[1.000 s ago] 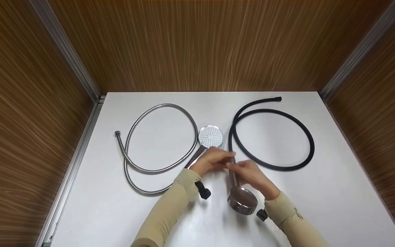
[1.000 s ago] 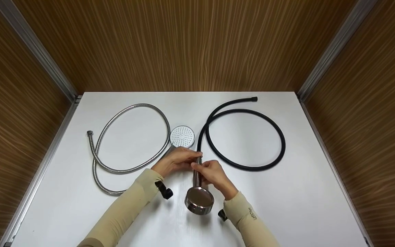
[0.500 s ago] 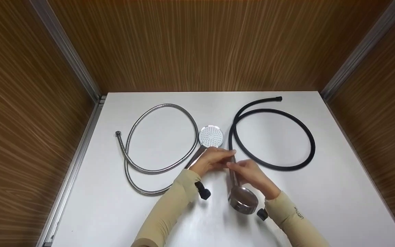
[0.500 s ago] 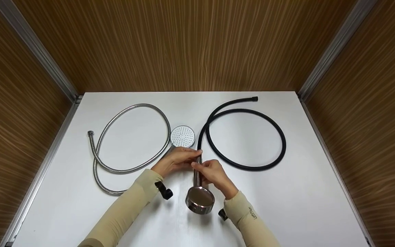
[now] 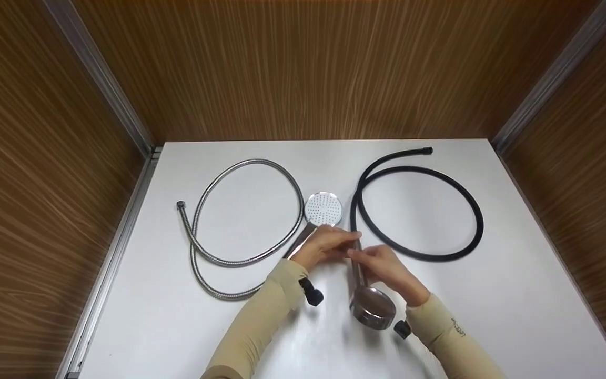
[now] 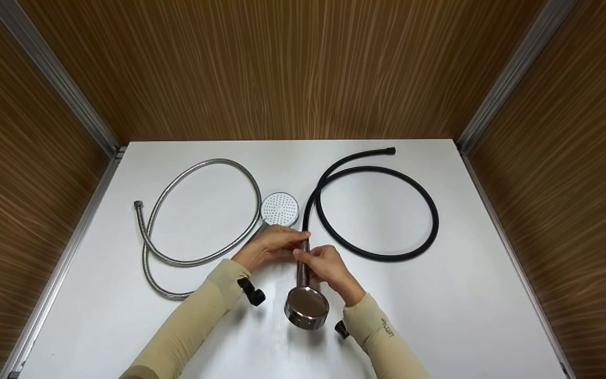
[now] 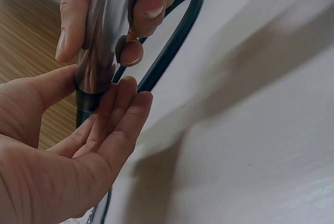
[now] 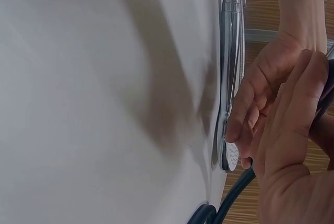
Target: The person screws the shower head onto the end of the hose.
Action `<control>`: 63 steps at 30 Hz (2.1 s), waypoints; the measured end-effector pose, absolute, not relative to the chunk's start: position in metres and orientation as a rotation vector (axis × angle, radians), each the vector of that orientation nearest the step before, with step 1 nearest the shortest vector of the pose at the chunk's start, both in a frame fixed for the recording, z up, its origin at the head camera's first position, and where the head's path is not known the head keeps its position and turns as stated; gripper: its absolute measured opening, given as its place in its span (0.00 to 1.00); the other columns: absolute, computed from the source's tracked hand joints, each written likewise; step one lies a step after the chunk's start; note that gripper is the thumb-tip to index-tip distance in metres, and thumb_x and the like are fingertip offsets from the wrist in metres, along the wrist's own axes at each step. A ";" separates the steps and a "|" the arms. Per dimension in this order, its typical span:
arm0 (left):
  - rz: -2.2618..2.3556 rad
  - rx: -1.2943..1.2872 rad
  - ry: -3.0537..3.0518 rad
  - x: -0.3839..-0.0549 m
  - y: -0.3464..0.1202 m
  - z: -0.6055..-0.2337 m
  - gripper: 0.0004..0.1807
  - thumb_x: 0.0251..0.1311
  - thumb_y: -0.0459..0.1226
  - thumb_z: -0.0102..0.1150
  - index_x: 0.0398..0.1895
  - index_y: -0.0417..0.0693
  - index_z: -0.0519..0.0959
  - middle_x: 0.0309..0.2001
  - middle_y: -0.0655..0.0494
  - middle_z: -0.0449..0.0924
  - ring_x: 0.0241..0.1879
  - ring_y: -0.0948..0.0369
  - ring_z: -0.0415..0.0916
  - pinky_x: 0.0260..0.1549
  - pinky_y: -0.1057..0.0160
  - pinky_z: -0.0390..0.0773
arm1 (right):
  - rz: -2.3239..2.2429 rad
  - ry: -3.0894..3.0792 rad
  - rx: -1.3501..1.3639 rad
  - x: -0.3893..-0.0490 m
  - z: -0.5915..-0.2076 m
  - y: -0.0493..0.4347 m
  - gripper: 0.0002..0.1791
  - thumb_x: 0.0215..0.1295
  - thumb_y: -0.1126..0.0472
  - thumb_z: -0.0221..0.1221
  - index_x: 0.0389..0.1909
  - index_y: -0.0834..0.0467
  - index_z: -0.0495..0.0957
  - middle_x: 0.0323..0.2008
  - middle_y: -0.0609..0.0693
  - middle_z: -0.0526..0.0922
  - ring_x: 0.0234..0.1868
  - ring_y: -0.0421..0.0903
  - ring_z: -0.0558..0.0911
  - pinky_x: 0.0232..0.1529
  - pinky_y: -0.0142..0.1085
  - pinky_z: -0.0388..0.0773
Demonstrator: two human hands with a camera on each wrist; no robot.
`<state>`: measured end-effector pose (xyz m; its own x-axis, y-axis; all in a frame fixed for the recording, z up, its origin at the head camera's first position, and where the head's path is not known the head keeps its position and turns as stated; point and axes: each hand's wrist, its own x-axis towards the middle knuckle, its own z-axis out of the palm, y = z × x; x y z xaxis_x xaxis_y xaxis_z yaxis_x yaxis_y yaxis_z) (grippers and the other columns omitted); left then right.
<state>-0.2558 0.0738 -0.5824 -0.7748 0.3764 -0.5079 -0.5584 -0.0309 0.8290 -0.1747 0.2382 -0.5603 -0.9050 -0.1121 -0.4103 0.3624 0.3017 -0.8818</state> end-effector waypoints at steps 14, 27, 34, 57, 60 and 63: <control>1.844 -0.227 1.683 -0.256 0.076 -0.583 0.10 0.57 0.38 0.78 0.22 0.48 0.86 0.20 0.57 0.83 0.22 0.63 0.81 0.30 0.62 0.84 | -1.656 2.165 0.247 -0.174 -0.559 0.237 0.18 0.71 0.49 0.67 0.32 0.61 0.83 0.17 0.43 0.76 0.19 0.38 0.78 0.23 0.33 0.81; 1.872 -0.223 1.651 -0.255 0.074 -0.582 0.08 0.56 0.36 0.79 0.28 0.43 0.89 0.23 0.54 0.86 0.23 0.61 0.85 0.33 0.59 0.86 | -1.635 2.204 0.229 -0.174 -0.558 0.237 0.19 0.71 0.48 0.67 0.29 0.60 0.83 0.17 0.43 0.76 0.19 0.39 0.79 0.24 0.34 0.81; 1.850 -0.207 1.640 -0.254 0.070 -0.581 0.11 0.54 0.40 0.82 0.29 0.44 0.88 0.24 0.55 0.86 0.25 0.61 0.85 0.36 0.57 0.87 | -1.620 2.216 0.247 -0.174 -0.559 0.237 0.19 0.70 0.48 0.67 0.27 0.59 0.82 0.16 0.42 0.75 0.19 0.39 0.78 0.23 0.34 0.80; 1.851 -0.237 1.686 -0.254 0.075 -0.581 0.08 0.56 0.35 0.78 0.25 0.43 0.87 0.22 0.54 0.85 0.23 0.61 0.84 0.32 0.60 0.87 | -1.628 2.206 0.211 -0.174 -0.562 0.237 0.20 0.69 0.47 0.68 0.29 0.59 0.83 0.16 0.43 0.77 0.18 0.38 0.79 0.22 0.33 0.80; 1.838 -0.235 1.695 -0.254 0.074 -0.581 0.09 0.55 0.38 0.80 0.28 0.42 0.88 0.23 0.54 0.86 0.24 0.61 0.85 0.34 0.58 0.88 | -1.621 2.216 0.205 -0.174 -0.562 0.237 0.20 0.70 0.47 0.68 0.30 0.60 0.84 0.16 0.42 0.77 0.18 0.38 0.79 0.22 0.33 0.80; 1.818 -0.208 1.711 -0.253 0.072 -0.582 0.11 0.56 0.40 0.80 0.30 0.43 0.89 0.24 0.54 0.87 0.25 0.61 0.85 0.37 0.57 0.89 | -1.619 2.213 0.209 -0.174 -0.562 0.237 0.20 0.70 0.47 0.67 0.30 0.61 0.84 0.16 0.43 0.77 0.18 0.38 0.79 0.22 0.33 0.80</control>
<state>-0.2531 0.0724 -0.5818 -0.7917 0.3293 -0.5145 -0.5336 0.0374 0.8449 -0.1740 0.2371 -0.5624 -0.9132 -0.1067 -0.3933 0.3426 0.3217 -0.8827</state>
